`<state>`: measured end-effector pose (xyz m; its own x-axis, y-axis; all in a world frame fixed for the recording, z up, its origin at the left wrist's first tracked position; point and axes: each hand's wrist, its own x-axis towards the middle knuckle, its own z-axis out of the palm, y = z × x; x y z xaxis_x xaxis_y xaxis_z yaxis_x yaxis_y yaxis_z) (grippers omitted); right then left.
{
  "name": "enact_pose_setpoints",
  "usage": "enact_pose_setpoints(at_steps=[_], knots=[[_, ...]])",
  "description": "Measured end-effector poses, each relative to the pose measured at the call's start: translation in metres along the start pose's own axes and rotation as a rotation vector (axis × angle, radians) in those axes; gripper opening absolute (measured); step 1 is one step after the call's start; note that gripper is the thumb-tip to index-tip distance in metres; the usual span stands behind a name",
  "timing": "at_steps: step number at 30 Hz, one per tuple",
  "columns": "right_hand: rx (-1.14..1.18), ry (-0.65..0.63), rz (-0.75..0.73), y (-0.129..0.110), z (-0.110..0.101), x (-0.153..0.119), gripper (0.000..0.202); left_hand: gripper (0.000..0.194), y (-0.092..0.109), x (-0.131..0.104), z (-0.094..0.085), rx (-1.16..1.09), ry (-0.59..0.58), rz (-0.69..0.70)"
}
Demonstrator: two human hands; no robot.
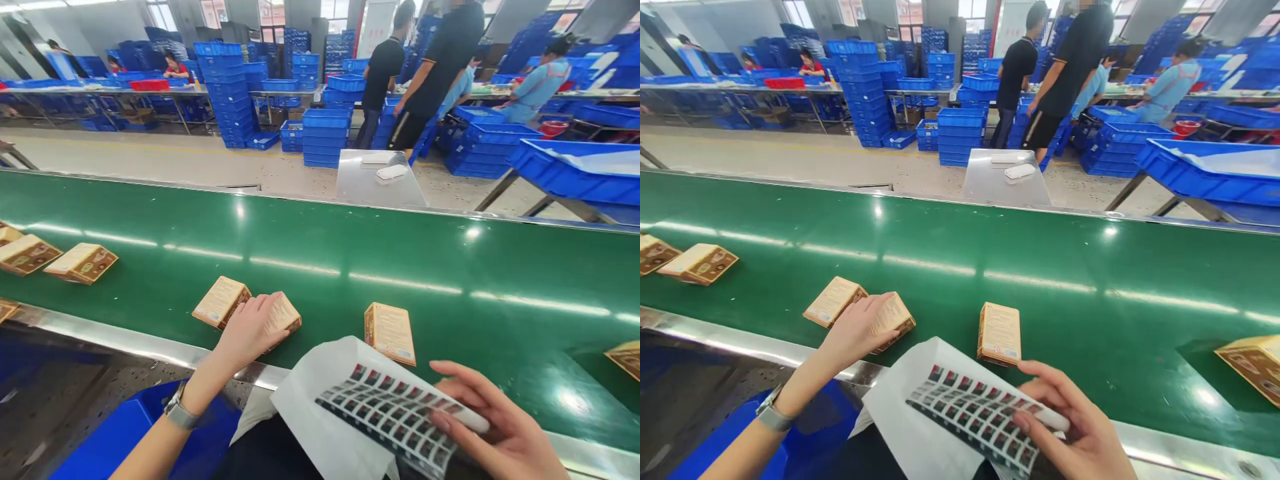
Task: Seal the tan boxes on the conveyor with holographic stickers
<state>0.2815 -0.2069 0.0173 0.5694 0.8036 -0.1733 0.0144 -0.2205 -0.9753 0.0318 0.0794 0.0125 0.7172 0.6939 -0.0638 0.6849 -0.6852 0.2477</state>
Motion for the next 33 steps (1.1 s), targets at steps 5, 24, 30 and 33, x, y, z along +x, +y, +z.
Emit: enact_pose_setpoints(at_steps=[5, 24, 30, 33], knots=[[0.043, -0.133, -0.053, -0.015, 0.005, 0.034, 0.042, 0.053, 0.051, 0.0, -0.02, -0.161, 0.354, -0.031], [-0.755, 0.114, -0.81, -0.045, 0.023, 0.032, 0.019, 0.022, 0.149, 0.026, -0.04, -0.293, -0.215, 0.508], [-0.582, 0.139, -0.612, -0.03, 0.031, 0.022, 0.014, 0.022, 0.146, 0.037, -0.041, -0.306, -0.354, 0.409], [-0.236, 0.308, -0.286, -0.004, 0.024, 0.029, 0.01, 0.014, 0.14, 0.046, -0.038, -0.3, -0.459, 0.481]])
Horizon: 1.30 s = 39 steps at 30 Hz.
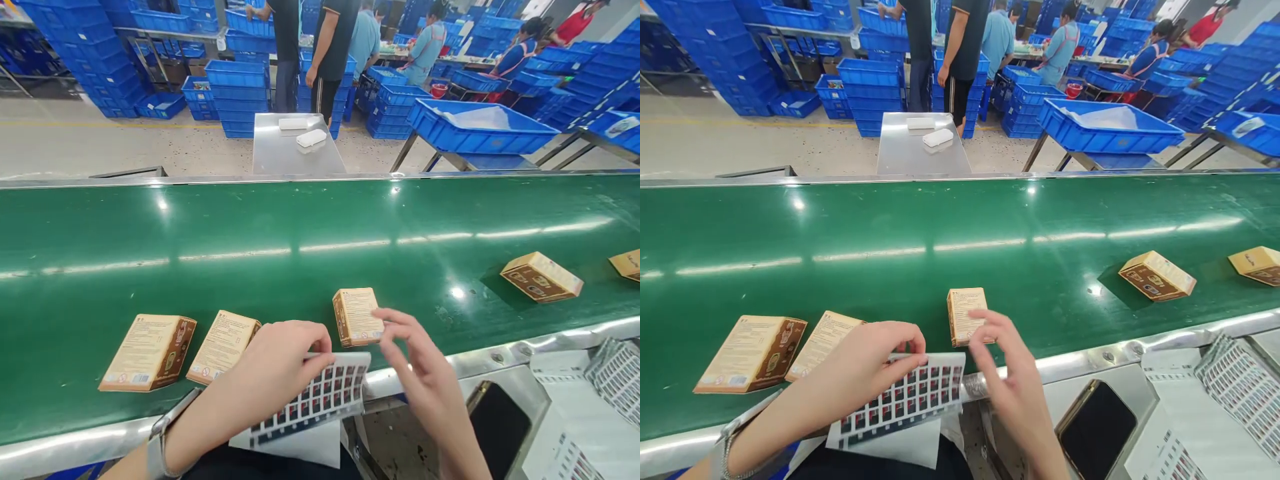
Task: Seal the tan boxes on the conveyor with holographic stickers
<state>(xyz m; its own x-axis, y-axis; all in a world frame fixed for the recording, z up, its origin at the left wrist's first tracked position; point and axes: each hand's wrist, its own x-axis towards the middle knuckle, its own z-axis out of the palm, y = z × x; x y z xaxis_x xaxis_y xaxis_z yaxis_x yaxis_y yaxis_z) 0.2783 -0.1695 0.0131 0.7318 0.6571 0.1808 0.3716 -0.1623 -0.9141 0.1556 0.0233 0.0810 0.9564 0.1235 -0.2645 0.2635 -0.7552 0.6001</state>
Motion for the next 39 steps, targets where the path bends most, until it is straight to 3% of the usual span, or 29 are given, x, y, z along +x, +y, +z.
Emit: enact_pose_setpoints(at_steps=[2, 5, 9, 12, 16, 22, 26, 28, 29, 31, 33, 36, 39], knots=[[0.173, 0.17, 0.277, 0.024, 0.001, 0.007, 0.019, 0.012, -0.005, 0.006, 0.007, 0.028, -0.078, 0.2], [0.369, 0.271, 0.539, 0.051, 0.007, 0.02, 0.035, 0.016, -0.013, 0.018, 0.032, 0.162, -0.088, 0.481], [0.451, 0.299, 0.63, 0.058, 0.016, 0.028, 0.043, 0.016, -0.028, 0.033, 0.071, 0.363, 0.015, 0.57], [0.397, 0.309, 0.613, 0.052, 0.02, 0.027, 0.041, 0.013, -0.036, 0.039, 0.083, 0.422, 0.045, 0.596], [0.254, 0.327, 0.566, 0.05, 0.024, 0.023, 0.04, 0.015, -0.032, 0.038, 0.074, 0.417, 0.047, 0.595], [-0.115, 0.479, 0.459, 0.049, 0.033, 0.026, 0.038, 0.021, -0.015, 0.027, 0.052, 0.296, 0.04, 0.589], [-0.312, 0.538, 0.351, 0.024, 0.028, 0.025, 0.043, 0.019, -0.015, 0.012, 0.04, 0.09, -0.003, 0.516], [-0.376, 0.458, 0.246, -0.006, 0.02, 0.018, 0.031, 0.019, -0.015, -0.001, 0.027, -0.059, -0.026, 0.421], [-0.353, 0.353, 0.194, -0.023, 0.017, 0.013, 0.025, 0.018, -0.015, -0.008, 0.02, -0.137, -0.025, 0.379], [-0.241, -0.068, 0.033, -0.058, 0.012, 0.002, 0.019, 0.015, -0.015, -0.022, 0.005, -0.274, -0.024, 0.298], [-0.228, -0.311, -0.05, -0.086, 0.012, -0.006, 0.018, 0.011, -0.016, -0.035, -0.007, -0.375, -0.051, 0.208], [-0.266, -0.399, -0.103, -0.107, 0.02, -0.013, 0.026, 0.011, -0.023, -0.05, -0.017, -0.475, -0.096, 0.095], [-0.28, -0.443, -0.139, -0.109, 0.033, -0.016, 0.026, 0.018, -0.037, -0.063, -0.02, -0.493, -0.106, 0.088]])
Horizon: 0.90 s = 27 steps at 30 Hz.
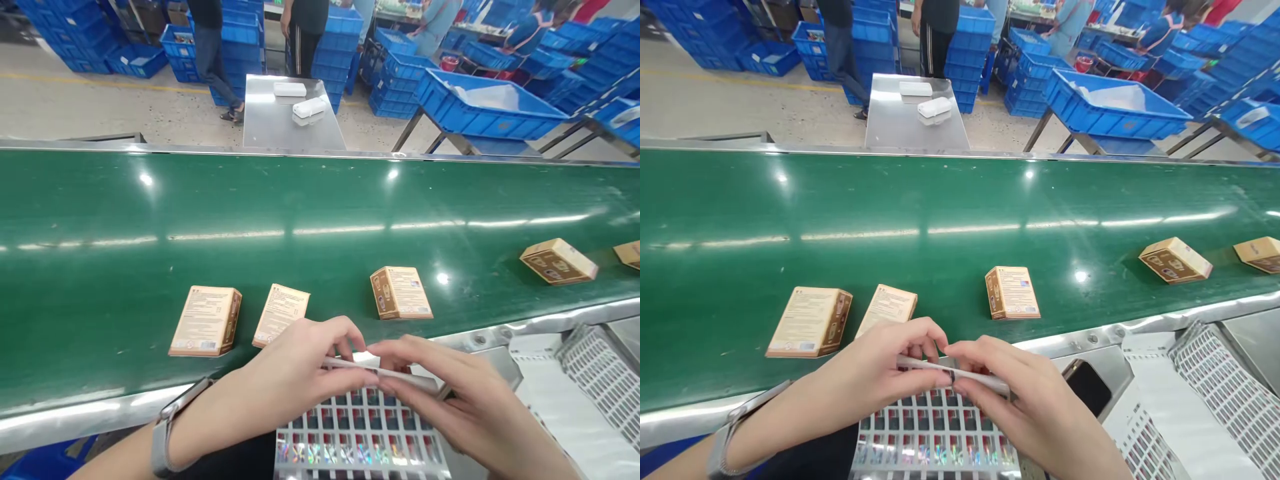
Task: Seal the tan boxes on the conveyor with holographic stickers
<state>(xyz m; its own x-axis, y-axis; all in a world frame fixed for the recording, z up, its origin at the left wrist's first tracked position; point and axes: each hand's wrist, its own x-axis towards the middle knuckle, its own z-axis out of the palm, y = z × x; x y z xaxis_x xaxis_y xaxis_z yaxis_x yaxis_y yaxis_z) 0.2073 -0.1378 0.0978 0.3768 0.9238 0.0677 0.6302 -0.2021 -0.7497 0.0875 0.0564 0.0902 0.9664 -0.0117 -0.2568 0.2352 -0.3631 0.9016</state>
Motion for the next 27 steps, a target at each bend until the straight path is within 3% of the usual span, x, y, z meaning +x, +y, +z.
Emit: enact_pose_setpoints(at_steps=[6, 9, 14, 16, 18, 21, 24, 27], knots=[[-0.103, 0.016, -0.026, -0.004, 0.036, 0.01, 0.022, 0.014, -0.025, -0.027, -0.012, 0.278, 0.112, 0.005], [-0.24, 0.082, -0.136, -0.011, 0.052, 0.014, 0.016, 0.017, -0.031, -0.034, -0.015, 0.312, 0.136, 0.005], [-0.386, 0.221, -0.251, -0.021, 0.075, 0.013, 0.025, 0.02, -0.04, -0.041, -0.02, 0.267, 0.153, -0.073], [-0.234, 0.287, -0.135, -0.019, 0.087, 0.013, 0.019, 0.02, -0.045, -0.049, -0.023, 0.236, 0.151, -0.115], [0.095, 0.39, 0.14, -0.012, 0.103, 0.016, 0.007, 0.017, -0.05, -0.061, -0.025, 0.245, 0.124, -0.094], [0.642, 0.551, 0.509, 0.007, 0.128, 0.031, 0.011, 0.01, -0.061, -0.079, -0.027, 0.313, 0.032, 0.095], [0.935, 0.611, 0.575, 0.023, 0.147, 0.05, 0.023, 0.01, -0.074, -0.088, -0.027, 0.463, -0.021, 0.272], [0.932, 0.625, 0.596, 0.026, 0.157, 0.062, 0.028, 0.017, -0.088, -0.084, -0.025, 0.623, -0.026, 0.317]])
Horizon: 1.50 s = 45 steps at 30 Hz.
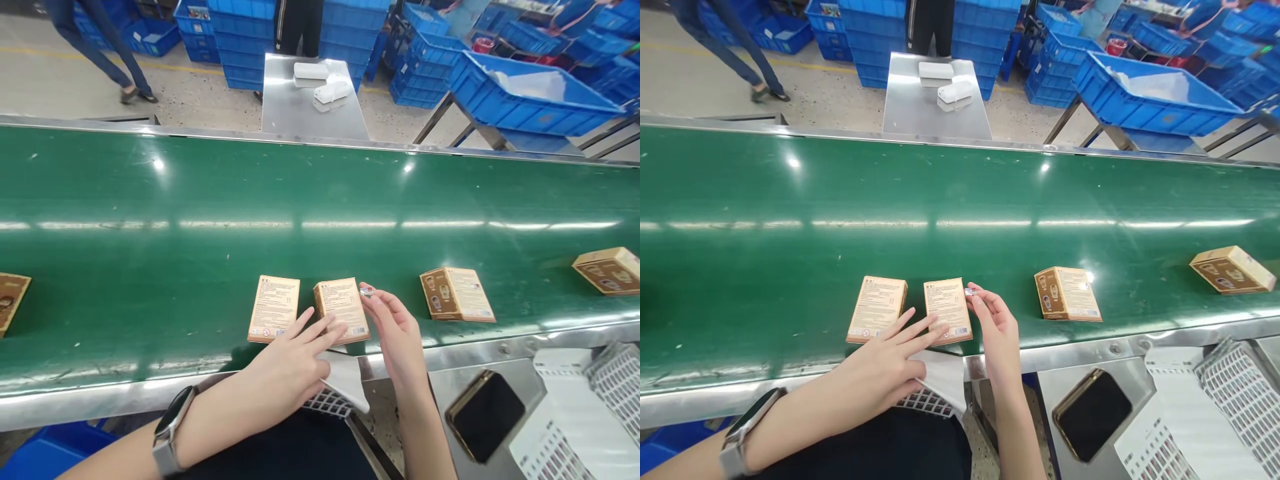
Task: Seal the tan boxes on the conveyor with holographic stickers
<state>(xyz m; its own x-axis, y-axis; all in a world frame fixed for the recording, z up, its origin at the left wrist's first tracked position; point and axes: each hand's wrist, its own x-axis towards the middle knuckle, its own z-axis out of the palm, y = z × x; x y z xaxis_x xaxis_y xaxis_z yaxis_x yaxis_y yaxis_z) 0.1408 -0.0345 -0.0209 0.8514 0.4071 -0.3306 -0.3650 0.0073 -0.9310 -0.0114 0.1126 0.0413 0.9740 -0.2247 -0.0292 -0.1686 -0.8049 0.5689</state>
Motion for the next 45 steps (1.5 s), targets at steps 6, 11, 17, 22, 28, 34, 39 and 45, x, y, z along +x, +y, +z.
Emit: enact_pose_setpoints(at_steps=[6, 11, 17, 22, 28, 34, 39, 45], knots=[[-0.121, 0.057, -0.026, 0.003, 0.013, -0.008, 0.029, 0.017, -0.01, 0.005, 0.011, 0.079, 0.016, 0.03], [-0.205, 0.084, -0.092, 0.005, 0.021, -0.017, 0.026, 0.013, -0.009, 0.003, 0.007, 0.101, 0.004, 0.055], [-0.419, 0.249, -0.238, 0.012, 0.031, -0.016, 0.026, 0.014, -0.008, 0.004, 0.001, 0.089, 0.041, 0.112], [-0.561, 0.339, -0.27, -0.007, 0.027, -0.012, 0.047, 0.023, -0.008, -0.02, -0.013, -0.054, -0.002, 0.129], [-0.884, -0.338, -0.404, -0.061, 0.032, -0.071, 0.022, 0.013, -0.016, -0.052, -0.032, -0.417, 0.1, -0.242], [-0.984, -0.624, -0.564, -0.057, 0.056, -0.092, 0.012, 0.018, -0.024, -0.07, -0.041, -0.731, 0.019, -0.52], [-1.062, -0.567, -0.827, -0.044, 0.073, -0.093, 0.017, 0.016, -0.028, -0.082, -0.045, -0.663, 0.034, -0.597], [-1.086, -0.44, -1.043, -0.028, 0.091, -0.104, 0.019, 0.025, -0.033, -0.089, -0.048, -0.631, 0.031, -0.569]])
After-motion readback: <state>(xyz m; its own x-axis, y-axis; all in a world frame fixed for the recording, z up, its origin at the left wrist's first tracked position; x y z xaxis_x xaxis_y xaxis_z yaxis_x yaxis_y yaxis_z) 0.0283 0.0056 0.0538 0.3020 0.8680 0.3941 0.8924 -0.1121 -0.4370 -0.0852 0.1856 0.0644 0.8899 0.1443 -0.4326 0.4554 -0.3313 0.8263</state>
